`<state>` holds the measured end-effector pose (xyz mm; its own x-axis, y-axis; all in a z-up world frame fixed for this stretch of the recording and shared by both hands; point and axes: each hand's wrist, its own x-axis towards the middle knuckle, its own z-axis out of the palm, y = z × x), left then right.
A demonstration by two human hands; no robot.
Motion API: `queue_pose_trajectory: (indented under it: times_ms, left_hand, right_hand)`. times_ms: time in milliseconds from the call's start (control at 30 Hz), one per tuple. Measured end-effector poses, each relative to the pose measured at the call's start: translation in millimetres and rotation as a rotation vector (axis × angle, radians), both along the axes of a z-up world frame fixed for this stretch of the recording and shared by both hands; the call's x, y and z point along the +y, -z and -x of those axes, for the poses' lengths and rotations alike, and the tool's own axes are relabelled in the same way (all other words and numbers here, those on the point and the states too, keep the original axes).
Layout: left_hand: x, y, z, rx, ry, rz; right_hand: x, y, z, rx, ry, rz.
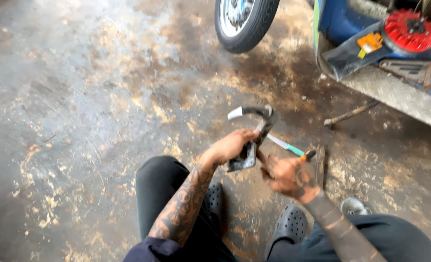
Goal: Scraping residue and old gasket material off a metal motorcycle component using a knife and a screwdriver.
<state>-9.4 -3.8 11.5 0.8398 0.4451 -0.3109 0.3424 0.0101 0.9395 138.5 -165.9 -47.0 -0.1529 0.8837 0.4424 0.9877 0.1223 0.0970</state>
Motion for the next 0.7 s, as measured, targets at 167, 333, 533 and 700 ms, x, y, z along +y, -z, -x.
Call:
queue_pose_trajectory:
  times_ms: [167,333,533,700]
  left_hand:
    - [6.6,19.2,-5.6,0.075,0.081,-0.069]
    - [8.9,16.7,-12.2,0.029,0.058,-0.045]
    - [14.2,57.5,-30.1,-0.060,0.074,-0.147]
    - [17.8,72.1,-36.4,-0.074,0.146,-0.392]
  right_hand:
    - [-8.2,-27.0,27.6,0.754,-0.082,0.115]
    - [-1.3,4.5,2.1,1.400,-0.093,0.207]
    - [-4.6,-11.4,-5.9,0.582,0.041,0.069]
    - [-0.9,0.3,-5.8,0.060,-0.007,0.013]
